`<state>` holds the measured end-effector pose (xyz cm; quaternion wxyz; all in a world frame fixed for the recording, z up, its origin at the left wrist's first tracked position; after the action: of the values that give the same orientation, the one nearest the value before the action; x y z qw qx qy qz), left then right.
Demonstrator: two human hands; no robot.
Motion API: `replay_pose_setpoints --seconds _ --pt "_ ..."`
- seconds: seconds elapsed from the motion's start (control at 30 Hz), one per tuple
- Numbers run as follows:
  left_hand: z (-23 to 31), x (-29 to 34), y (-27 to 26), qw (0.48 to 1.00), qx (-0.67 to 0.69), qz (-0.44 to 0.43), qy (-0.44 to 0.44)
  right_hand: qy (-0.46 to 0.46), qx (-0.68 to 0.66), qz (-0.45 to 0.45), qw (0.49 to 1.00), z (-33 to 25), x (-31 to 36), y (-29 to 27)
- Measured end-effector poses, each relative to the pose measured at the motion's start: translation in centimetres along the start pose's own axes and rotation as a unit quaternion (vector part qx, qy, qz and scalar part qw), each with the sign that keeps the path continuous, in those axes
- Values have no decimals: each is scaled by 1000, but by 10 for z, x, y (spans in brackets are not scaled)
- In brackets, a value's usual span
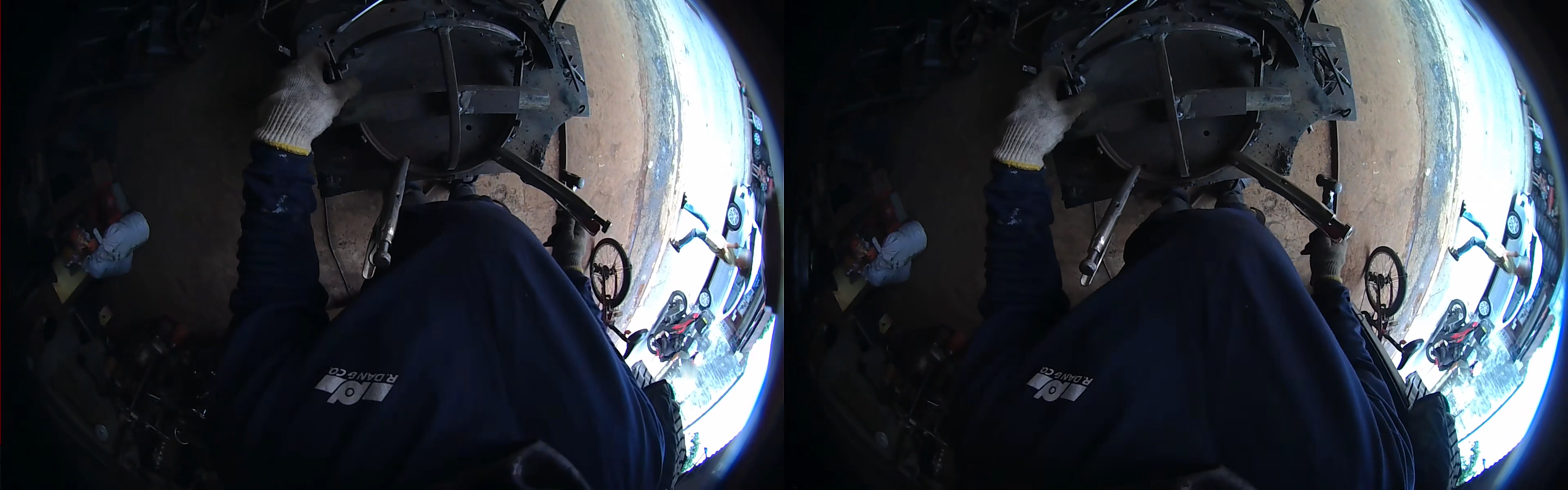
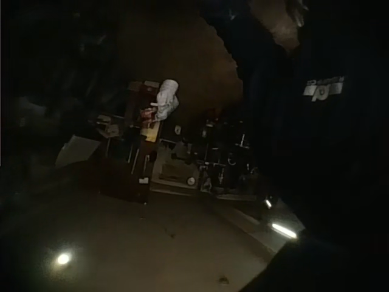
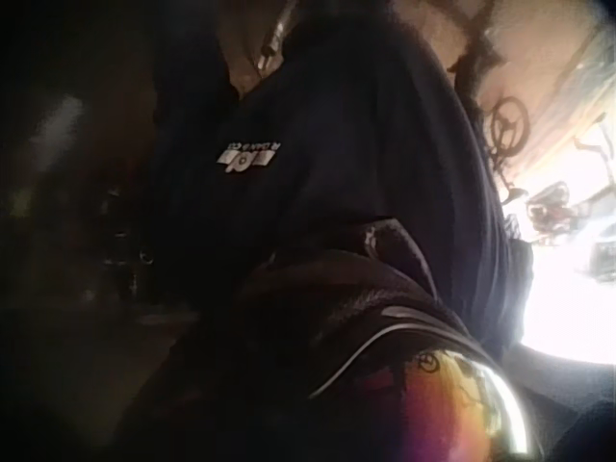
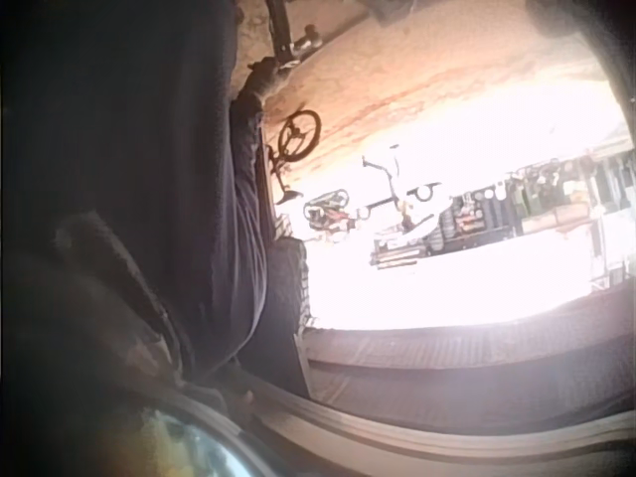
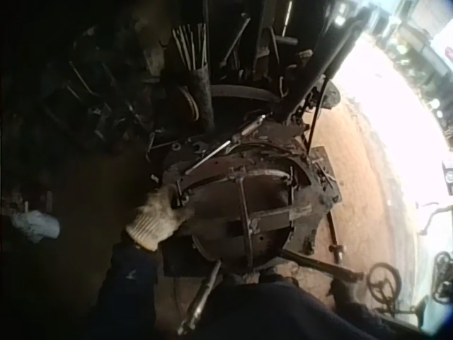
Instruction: The person assembles a metal structure by aligning metal pieces, securing them with locking pliers, and using a hammer to tap components into place. The person then uses a wrench to tighten a bolt on the assembly.
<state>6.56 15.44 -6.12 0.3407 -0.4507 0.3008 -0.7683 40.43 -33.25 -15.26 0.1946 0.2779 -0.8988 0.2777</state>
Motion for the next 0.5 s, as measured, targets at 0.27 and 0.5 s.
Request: replay_pose_setpoints --seconds 0.27,0.5 --pt "11 6 -8 1000 -26 -10 -4 61 28 23 997 30 8 -4" --pt "-40 26 -13 940 327 68 74 126 88 8 988 63 18 -16"
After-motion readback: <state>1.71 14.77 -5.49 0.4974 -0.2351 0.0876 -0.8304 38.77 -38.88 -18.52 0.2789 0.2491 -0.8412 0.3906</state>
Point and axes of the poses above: each hand's wrist, its own x-axis away from the middle knuckle, its own y-axis out of the palm, z = x × y, the point moved 7 cm from there along -x, towards the middle knuckle, and after that the axes turned 2 degrees about -y, right-handed, at the moved point
